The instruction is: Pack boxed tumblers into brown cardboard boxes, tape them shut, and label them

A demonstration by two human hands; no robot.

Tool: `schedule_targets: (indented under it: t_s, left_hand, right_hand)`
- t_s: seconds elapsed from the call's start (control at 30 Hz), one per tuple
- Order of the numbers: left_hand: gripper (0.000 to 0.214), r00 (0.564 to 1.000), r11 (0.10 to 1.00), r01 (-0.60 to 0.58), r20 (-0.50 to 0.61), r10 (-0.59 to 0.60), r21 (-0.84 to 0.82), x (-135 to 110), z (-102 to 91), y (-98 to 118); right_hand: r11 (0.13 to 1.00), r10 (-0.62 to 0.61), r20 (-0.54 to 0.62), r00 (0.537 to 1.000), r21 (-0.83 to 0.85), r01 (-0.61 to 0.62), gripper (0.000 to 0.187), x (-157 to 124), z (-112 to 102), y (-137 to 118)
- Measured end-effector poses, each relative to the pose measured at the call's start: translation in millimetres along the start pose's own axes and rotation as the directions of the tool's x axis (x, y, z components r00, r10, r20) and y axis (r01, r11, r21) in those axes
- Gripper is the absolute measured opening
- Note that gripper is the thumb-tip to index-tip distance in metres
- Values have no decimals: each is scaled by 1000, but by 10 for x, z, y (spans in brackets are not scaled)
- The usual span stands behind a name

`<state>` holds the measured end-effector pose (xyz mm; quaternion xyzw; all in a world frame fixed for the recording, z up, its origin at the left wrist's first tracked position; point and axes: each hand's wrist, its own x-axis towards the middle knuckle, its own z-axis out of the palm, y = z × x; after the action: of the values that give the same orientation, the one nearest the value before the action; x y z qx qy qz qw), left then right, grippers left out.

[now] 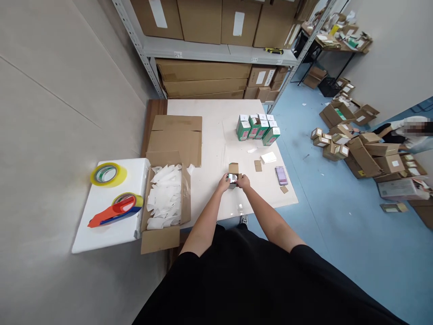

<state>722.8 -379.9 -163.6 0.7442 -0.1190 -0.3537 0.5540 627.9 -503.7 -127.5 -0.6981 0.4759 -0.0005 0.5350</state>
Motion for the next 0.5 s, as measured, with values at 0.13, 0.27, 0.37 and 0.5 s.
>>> schedule_targets:
  t_s: [0.13,0.27,0.37,0.5]
  left_hand:
    - [59,999,999,-25,20,26,-47,28,-9,-12]
    - [61,996,987,-53,68,64,-152,71,-37,-3]
    - [58,995,987,-71,55,80,-144,92,-46,30]
    - [52,994,990,-104,22,106,-100,67,-60,79]
  right_hand:
    - [998,28,-8,1000,56,-27,27,-191,-41,84]
    - [988,-155,-49,987,2,155,34,-408,-78,180]
    - [937,-300,26,953,-181,300,38,-493,-85,206]
    - [901,-288,139,948,-296,317,50,-500,-124,181]
